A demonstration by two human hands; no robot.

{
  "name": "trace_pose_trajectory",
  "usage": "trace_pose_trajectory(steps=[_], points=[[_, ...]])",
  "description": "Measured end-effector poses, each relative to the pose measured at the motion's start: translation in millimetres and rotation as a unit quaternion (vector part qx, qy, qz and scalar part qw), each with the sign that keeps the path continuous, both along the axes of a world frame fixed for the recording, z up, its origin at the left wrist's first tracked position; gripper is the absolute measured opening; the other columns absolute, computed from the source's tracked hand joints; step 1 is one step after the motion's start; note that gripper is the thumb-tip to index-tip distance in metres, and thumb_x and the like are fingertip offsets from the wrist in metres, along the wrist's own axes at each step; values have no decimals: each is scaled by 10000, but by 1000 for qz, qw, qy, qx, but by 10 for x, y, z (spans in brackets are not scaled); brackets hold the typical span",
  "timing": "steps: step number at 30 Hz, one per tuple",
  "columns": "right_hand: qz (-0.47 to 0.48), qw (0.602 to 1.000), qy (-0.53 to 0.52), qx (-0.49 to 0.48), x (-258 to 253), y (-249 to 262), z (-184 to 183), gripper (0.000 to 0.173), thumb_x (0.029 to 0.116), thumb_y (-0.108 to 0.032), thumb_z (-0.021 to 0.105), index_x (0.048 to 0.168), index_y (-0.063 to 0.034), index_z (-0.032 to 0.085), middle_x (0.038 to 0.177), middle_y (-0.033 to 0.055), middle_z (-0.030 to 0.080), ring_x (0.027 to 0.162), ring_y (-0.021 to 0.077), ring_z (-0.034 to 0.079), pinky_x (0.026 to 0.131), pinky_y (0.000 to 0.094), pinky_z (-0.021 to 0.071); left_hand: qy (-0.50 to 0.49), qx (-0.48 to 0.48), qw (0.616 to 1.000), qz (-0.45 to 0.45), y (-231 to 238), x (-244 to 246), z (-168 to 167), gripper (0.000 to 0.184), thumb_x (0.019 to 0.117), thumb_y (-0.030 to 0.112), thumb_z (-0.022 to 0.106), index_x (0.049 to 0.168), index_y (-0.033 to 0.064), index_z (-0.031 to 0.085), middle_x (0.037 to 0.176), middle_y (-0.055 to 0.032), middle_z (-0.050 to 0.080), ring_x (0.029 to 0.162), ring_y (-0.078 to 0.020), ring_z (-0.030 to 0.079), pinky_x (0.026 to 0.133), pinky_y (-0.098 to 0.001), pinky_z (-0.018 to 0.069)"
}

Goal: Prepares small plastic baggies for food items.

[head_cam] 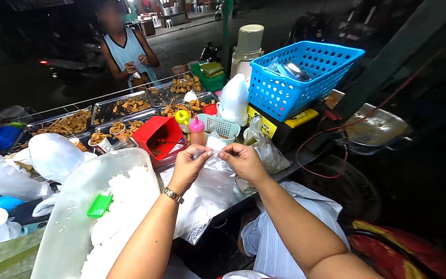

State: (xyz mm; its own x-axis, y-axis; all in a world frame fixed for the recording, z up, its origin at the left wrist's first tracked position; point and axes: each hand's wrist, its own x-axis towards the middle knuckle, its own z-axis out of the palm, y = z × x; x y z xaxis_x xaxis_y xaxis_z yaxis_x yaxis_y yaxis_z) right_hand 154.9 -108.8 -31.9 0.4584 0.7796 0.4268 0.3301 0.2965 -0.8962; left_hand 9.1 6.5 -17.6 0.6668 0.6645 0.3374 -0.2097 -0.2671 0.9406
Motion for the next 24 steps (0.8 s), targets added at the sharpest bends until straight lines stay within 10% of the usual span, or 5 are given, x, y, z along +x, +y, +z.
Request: trace_pose_trajectory(steps=[6, 12, 17, 21, 24], points=[[-24, 998, -59, -15, -2, -28, 20, 194, 1010, -128, 613, 983, -4, 759, 839, -8, 722, 746, -47, 627, 741, 164, 534, -5, -69, 991, -112, -105, -26, 16, 100, 921, 124, 682, 838, 116, 736, 926, 70, 694, 798, 14, 627, 729, -178, 537], [99, 936, 330, 73, 235, -94, 97, 332, 1106, -133, 349, 964, -187, 644, 757, -79, 694, 701, 26, 667, 720, 233, 588, -1, -111, 976, -186, -91, -133, 197, 169, 892, 15, 648, 1014, 130, 665, 860, 55, 736, 757, -18, 690, 730, -212, 593], [131, 991, -18, 19, 443, -155, 146, 190, 884, -5, 574, 937, -85, 739, 839, -72, 656, 764, -20, 581, 719, 175, 506, 55, 120, 986, -106, 86, -184, 270, 229, 956, 126, 633, 766, 104, 760, 853, 73, 673, 824, 8, 622, 761, -179, 524], [9, 961, -226, -156, 419, -32, 353, 331, 983, 11, 502, 1173, -48, 766, 1069, 158, 615, 994, 248, 584, 851, 426, 499, 247, 185, 950, -49, 60, -63, 238, 434, 1061, 201, 536, 1453, 16, 550, 1253, -172, 651, 1140, -221, 623, 1005, -418, 488], [20, 974, -123, -190, 444, 269, 160, 396, 1026, 3, 430, 1333, -36, 676, 1243, 208, 605, 1139, 304, 573, 965, 488, 474, 265, 7, 962, -68, 108, 70, 43, 592, 1053, 109, 424, 1626, 150, 282, 1524, -142, 488, 1196, -165, 594, 965, -364, 501]])
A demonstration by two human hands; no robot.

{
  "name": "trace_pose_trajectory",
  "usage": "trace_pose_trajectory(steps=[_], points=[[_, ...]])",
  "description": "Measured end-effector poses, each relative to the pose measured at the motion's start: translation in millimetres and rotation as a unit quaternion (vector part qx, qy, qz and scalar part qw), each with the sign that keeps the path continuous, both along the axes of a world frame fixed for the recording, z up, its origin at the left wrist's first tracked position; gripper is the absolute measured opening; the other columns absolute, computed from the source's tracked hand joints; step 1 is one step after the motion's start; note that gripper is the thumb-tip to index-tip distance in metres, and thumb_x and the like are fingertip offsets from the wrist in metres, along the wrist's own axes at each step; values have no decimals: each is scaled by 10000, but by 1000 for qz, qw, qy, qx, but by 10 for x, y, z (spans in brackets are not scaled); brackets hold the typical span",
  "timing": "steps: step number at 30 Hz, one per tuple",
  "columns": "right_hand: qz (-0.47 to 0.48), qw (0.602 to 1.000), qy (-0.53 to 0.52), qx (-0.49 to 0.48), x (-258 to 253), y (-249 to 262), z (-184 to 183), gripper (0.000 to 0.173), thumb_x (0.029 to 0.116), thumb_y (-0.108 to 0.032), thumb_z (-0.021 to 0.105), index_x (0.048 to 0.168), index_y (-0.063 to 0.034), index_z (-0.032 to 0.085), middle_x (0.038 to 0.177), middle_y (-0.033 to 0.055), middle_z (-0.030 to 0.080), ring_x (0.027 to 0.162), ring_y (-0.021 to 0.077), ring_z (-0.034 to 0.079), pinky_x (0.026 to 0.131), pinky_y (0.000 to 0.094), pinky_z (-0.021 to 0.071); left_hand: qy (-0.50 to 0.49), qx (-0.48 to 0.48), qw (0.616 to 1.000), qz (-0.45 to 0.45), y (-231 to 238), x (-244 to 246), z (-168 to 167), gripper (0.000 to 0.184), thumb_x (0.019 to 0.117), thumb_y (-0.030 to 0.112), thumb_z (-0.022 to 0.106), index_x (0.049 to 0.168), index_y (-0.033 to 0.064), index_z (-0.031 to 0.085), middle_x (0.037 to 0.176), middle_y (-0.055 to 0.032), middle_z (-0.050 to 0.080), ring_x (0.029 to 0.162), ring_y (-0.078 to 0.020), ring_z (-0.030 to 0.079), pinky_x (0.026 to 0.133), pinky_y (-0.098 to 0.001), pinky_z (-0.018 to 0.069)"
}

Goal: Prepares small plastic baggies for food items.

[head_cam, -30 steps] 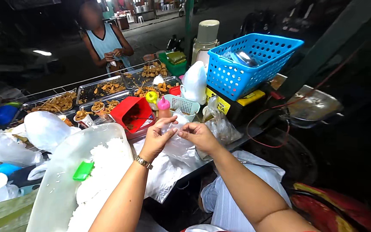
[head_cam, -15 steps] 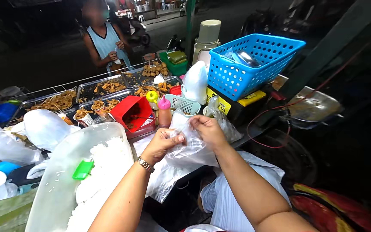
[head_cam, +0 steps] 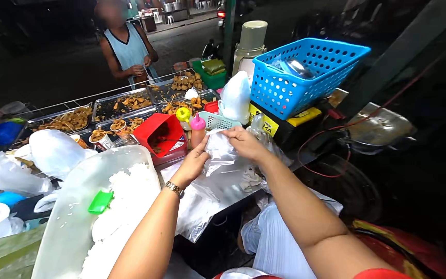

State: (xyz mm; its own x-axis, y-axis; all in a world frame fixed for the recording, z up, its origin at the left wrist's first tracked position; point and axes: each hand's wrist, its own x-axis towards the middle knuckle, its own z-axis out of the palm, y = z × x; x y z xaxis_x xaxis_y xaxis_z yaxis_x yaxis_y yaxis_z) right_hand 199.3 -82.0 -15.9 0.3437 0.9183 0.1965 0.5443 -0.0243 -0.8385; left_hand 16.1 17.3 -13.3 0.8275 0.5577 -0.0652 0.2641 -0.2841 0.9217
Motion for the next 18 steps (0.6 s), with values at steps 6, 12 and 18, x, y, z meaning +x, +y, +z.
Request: trace_pose_trajectory(steps=[6, 12, 18], points=[[-42, 953, 271, -130, 16, 286, -682, 287, 1060, -79, 495, 1291, 9, 640, 1142, 150, 686, 950, 170, 658, 852, 356, 545, 42, -140, 986, 83, 19, 213, -253, 325, 974, -5, 503, 1284, 14, 599, 1094, -85, 652, 893, -115, 617, 768, -306, 516], [124, 986, 104, -30, 136, 51, -507, 958, 752, -55, 801, 1580, 4, 323, 1595, 258, 342, 1385, 306, 480, 1093, 395, 464, 30, -163, 981, 99, 16, 203, -269, 391, 981, -42, 471, 1365, -19, 544, 1161, -119, 633, 927, -129, 607, 806, -307, 512], [-73, 973, 161, 146, -404, 318, -1071, 724, 818, -175, 832, 1375, 142, 495, 1265, 253, 650, 1177, 217, 652, 1057, 336, 509, 46, -119, 987, 98, -19, 160, -250, 354, 1006, 11, 499, 1352, 2, 571, 988, -75, 649, 792, -98, 590, 704, -272, 493]])
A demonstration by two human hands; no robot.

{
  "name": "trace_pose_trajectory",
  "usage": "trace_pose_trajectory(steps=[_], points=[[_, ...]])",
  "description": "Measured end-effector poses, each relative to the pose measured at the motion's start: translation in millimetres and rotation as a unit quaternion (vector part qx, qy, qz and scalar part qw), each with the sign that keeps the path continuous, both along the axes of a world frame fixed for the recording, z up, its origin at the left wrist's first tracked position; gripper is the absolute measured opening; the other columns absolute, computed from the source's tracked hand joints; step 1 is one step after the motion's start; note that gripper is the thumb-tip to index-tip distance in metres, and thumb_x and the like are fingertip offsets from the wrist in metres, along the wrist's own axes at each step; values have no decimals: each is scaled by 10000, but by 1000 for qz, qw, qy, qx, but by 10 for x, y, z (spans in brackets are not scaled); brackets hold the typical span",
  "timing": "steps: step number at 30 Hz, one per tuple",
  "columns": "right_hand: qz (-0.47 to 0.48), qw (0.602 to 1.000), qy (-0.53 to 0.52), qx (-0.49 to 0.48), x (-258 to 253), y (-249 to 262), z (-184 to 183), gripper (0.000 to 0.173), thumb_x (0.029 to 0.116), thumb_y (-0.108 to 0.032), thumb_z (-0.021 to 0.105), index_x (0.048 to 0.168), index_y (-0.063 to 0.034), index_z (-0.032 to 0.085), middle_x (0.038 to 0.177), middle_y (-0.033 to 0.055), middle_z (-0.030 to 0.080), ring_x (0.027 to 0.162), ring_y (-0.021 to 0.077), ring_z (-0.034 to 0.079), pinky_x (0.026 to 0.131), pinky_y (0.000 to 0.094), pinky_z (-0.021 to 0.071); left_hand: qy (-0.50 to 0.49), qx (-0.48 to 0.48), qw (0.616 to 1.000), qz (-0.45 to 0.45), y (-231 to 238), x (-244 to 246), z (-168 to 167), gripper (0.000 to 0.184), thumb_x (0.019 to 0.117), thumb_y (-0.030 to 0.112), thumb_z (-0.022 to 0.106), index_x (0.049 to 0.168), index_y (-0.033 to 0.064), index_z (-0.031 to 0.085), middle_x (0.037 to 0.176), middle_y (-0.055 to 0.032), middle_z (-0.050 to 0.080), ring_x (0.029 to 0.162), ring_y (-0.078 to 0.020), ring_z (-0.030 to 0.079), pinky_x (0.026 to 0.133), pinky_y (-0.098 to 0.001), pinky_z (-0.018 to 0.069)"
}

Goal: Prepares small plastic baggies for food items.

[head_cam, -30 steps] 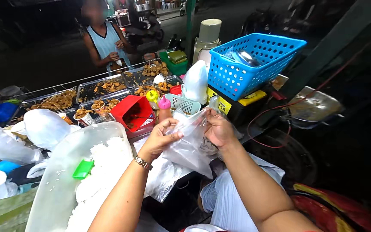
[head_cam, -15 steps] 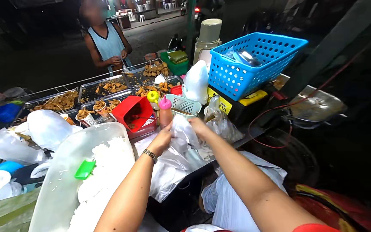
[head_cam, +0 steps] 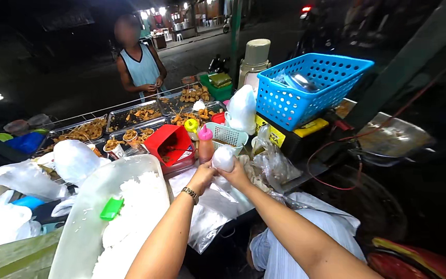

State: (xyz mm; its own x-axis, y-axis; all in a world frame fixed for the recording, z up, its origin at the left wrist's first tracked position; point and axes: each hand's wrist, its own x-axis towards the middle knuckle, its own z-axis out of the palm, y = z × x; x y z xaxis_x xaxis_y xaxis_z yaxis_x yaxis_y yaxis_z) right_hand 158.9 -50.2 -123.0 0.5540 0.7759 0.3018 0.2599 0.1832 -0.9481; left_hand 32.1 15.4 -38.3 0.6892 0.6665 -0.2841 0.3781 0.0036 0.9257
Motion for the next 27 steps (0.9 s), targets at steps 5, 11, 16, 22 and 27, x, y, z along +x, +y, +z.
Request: trace_pose_trajectory(steps=[5, 11, 16, 22, 27], points=[[72, 993, 19, -94, 141, -85, 57, 841, 816, -260, 859, 1448, 94, 432, 1351, 235, 603, 1240, 219, 615, 1087, 343, 491, 116, 210, 971, 5, 106, -154, 174, 385, 1026, 123, 509, 1382, 11, 606, 1358, -206, 623, 1256, -301, 599, 1077, -490, 451], [-74, 987, -129, 68, 290, -400, 541, 712, 875, -373, 776, 1396, 52, 542, 1355, 247, 593, 1184, 311, 603, 966, 452, 515, -118, 115, 986, 7, 150, -284, 264, 184, 1005, 25, 558, 1108, -16, 705, 914, -35, 731, 731, -42, 637, 662, -213, 513], [40, 987, -153, 20, 55, -584, 892, 383, 919, -333, 736, 1108, -1, 720, 996, 66, 721, 900, 89, 659, 826, 284, 548, -278, 93, 954, -57, -117, -204, 248, 210, 1004, 17, 563, 1139, -24, 719, 1030, -28, 736, 864, -33, 667, 786, -212, 554], [51, 991, -119, -34, 27, -615, 950, 218, 1011, -169, 605, 984, 9, 729, 894, 35, 703, 793, 4, 625, 766, 185, 522, -250, 99, 963, -30, -84, -206, 254, 271, 911, 11, 703, 1177, -34, 681, 1074, -49, 729, 947, -66, 689, 851, -241, 573], [108, 993, -45, -17, -33, -589, 958, 428, 992, -202, 644, 1331, 56, 605, 1185, 136, 696, 1019, 125, 669, 893, 278, 547, -272, 131, 953, -15, -97, -177, 188, 171, 992, 22, 586, 1047, -4, 746, 916, 9, 746, 814, -27, 677, 771, -206, 562]])
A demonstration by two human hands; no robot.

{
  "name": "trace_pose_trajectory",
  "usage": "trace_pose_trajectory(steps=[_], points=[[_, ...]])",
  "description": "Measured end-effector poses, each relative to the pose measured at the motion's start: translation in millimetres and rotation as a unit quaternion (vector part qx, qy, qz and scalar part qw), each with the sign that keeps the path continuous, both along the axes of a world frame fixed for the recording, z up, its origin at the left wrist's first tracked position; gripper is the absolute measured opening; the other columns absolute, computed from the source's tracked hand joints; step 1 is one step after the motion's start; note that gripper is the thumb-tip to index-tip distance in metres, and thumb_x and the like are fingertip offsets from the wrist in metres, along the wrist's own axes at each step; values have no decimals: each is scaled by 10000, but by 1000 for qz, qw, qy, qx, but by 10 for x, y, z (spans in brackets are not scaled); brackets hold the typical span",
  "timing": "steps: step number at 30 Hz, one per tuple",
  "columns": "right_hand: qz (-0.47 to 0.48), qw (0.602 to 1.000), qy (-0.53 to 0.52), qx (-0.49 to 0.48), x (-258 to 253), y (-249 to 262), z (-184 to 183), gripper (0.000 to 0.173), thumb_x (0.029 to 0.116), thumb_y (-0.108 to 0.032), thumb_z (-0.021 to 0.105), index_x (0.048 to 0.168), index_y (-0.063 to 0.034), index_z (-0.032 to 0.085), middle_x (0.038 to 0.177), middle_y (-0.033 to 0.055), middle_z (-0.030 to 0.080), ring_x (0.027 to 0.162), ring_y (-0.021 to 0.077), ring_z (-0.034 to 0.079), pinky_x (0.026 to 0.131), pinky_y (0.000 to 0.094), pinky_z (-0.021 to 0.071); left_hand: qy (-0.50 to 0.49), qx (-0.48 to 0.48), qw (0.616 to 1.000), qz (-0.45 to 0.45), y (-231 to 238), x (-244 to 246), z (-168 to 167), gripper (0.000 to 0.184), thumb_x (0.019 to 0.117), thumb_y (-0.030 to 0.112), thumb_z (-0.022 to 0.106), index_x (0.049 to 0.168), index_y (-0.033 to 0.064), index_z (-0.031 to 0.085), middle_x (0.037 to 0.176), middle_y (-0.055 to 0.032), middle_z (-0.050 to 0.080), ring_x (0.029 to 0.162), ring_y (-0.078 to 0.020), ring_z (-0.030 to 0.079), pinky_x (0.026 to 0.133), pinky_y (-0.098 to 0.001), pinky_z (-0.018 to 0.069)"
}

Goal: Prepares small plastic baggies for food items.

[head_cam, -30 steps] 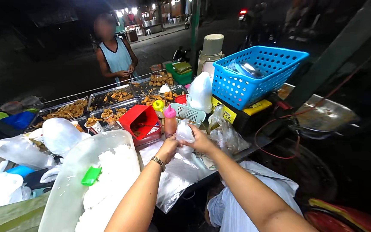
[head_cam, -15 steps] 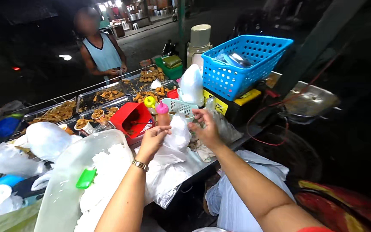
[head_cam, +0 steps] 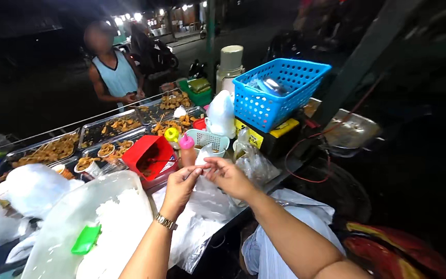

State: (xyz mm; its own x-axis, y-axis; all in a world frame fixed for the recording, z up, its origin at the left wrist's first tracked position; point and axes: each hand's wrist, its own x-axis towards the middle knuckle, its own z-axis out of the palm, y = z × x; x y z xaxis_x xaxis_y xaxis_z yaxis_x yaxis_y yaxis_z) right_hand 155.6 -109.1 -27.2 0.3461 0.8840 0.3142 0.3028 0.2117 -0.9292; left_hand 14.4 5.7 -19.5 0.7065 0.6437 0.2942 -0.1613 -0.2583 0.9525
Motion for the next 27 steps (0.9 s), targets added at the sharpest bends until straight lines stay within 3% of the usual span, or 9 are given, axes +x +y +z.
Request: trace_pose_trajectory(steps=[5, 8, 12, 16, 19, 21, 23, 25, 27], points=[[37, 999, 17, -26, -53, 22, -29, 212, 966, -155, 683, 1010, 52, 701, 870, 42, 683, 765, 13, 593, 748, 207, 501, -64, 27, 998, -3, -29, -1, -16, 165, 945, 22, 627, 1010, 25, 779, 1042, 12, 736, 977, -41, 671, 873, -211, 555], [-20, 999, -40, 3, -64, 3, -28, 208, 984, -151, 651, 994, 39, 733, 895, 81, 715, 807, 44, 631, 781, 223, 515, -18, 47, 999, 8, 23, -35, -20, 166, 893, 23, 689, 1045, 3, 753, 1050, -14, 717, 979, -50, 671, 876, -217, 563], [-74, 986, -142, 36, -88, -15, -54, 253, 1010, -135, 580, 998, 39, 763, 927, 161, 746, 894, 200, 703, 855, 346, 547, 30, 88, 995, 30, 5, -50, -15, 78, 895, 22, 687, 882, 56, 756, 902, 32, 717, 855, -8, 665, 797, -186, 553], [-61, 988, -139, 26, -140, -28, -40, 287, 1044, -119, 508, 1090, 23, 753, 933, 149, 749, 868, 183, 704, 837, 345, 554, 2, 44, 998, 41, -46, -32, -20, 161, 894, 39, 690, 750, 109, 679, 807, 74, 651, 746, 10, 615, 701, -168, 528], [-75, 988, -130, 17, -127, -16, -43, 298, 1037, -102, 488, 1111, 16, 751, 897, 132, 743, 812, 169, 692, 798, 345, 558, -38, -18, 999, -28, -79, -55, -12, 230, 901, 122, 667, 675, 163, 681, 866, 90, 662, 844, 4, 613, 769, -175, 518], [-97, 994, -58, 9, -69, -14, 7, 301, 1048, -78, 465, 1112, 47, 731, 875, 106, 725, 802, 145, 670, 803, 327, 550, -59, -70, 988, -120, -96, -109, 20, 200, 902, 220, 713, 706, 185, 733, 882, 87, 703, 801, 10, 637, 724, -170, 537], [-87, 989, 115, 38, 74, 10, 38, 271, 1082, -79, 437, 1051, 48, 675, 868, 30, 693, 800, 71, 666, 797, 251, 568, -78, -111, 976, -173, -118, -141, 67, 148, 873, 282, 782, 761, 185, 779, 801, 81, 717, 699, 9, 647, 652, -168, 546], [-39, 966, 246, 69, 189, -10, 64, 277, 1100, -93, 402, 1022, 17, 644, 895, 18, 711, 835, 97, 695, 816, 273, 587, -74, -116, 984, -117, -138, -132, 96, 146, 877, 162, 749, 731, 170, 744, 712, 63, 695, 637, -7, 639, 611, -182, 546], [12, 970, 233, 61, 169, -63, 77, 258, 1083, -110, 442, 1059, 26, 660, 928, 14, 721, 866, 86, 693, 841, 273, 579, -31, -73, 996, -48, -126, -104, 87, 152, 907, 52, 671, 782, 125, 718, 747, 54, 699, 673, -18, 650, 650, -196, 563]])
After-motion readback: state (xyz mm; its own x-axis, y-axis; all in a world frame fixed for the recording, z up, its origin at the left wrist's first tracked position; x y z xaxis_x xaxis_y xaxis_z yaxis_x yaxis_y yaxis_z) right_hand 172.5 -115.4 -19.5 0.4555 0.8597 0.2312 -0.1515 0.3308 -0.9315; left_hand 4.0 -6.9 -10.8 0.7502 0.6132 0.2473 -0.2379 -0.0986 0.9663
